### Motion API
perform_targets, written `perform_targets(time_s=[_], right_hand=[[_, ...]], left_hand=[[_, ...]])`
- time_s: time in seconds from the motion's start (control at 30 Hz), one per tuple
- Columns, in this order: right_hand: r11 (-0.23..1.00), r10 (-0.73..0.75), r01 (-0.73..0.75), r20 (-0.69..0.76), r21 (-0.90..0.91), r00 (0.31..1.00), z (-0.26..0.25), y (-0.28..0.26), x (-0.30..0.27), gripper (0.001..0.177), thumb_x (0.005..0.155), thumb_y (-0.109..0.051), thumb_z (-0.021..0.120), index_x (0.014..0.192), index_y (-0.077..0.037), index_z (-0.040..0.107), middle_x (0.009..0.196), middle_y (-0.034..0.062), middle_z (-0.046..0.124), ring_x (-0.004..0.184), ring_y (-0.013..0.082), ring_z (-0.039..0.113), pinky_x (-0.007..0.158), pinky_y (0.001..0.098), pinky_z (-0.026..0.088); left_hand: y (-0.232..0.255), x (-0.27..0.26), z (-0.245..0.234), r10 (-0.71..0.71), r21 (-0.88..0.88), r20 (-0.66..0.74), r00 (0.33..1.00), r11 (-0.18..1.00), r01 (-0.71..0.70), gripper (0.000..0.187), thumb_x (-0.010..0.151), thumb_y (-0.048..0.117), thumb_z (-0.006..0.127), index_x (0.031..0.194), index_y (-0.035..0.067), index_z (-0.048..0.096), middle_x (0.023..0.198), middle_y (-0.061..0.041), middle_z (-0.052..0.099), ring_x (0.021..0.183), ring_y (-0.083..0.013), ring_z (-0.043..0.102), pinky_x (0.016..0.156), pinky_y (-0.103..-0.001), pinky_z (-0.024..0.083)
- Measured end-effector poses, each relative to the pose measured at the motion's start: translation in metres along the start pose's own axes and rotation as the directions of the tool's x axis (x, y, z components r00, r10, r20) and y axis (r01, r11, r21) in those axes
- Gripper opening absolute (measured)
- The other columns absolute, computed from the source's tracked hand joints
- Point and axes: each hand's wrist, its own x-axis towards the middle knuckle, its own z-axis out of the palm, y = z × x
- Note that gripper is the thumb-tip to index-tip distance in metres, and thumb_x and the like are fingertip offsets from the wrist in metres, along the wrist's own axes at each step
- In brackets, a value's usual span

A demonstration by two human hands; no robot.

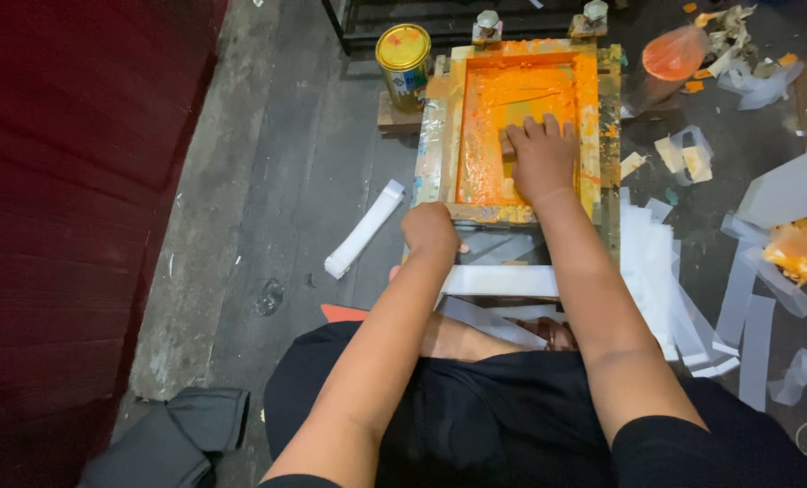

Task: The person sits on the floor and uses a small wooden block to spread orange glue from a wooden tray onto a white strip of material. They repeatedly dip the block into the glue and apply it to the strip, then lift the strip to inspect it.

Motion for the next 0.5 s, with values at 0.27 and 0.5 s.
perform_targets(time_s=[0.27, 0.5], right_hand=[[1.000, 0.019, -0.017, 0.259, -0.007, 0.966, -0.027, -0.005, 0.000, 0.054, 0.089, -0.023, 0.063, 0.143, -0.022, 0.064, 0.130, 0.0086, 0.068, 0.123, 0.0346, 0.057, 0.105, 0.0588, 0.036], [0.995, -0.015, -0.030, 0.421, 0.099, 0.907, -0.084, -0.031, -0.019, 0.055, 0.081, -0.012, 0.061, 0.135, -0.011, 0.072, 0.111, 0.0185, 0.077, 0.101, 0.0434, 0.071, 0.083, 0.0582, 0.056]], left_hand=[[-0.003, 0.004, 0.004, 0.022, 0.034, -0.005, 1.000, 0.999, -0.022, 0.024, 0.074, 0.015, 0.089, 0.093, 0.003, 0.079, 0.086, -0.011, 0.076, 0.093, -0.0306, 0.077, 0.074, -0.046, 0.062], [0.002, -0.002, -0.003, -0.003, 0.040, -0.017, 1.000, 0.999, 0.004, 0.020, 0.076, 0.014, 0.088, 0.092, 0.004, 0.079, 0.085, -0.011, 0.076, 0.089, -0.0292, 0.077, 0.074, -0.044, 0.063]])
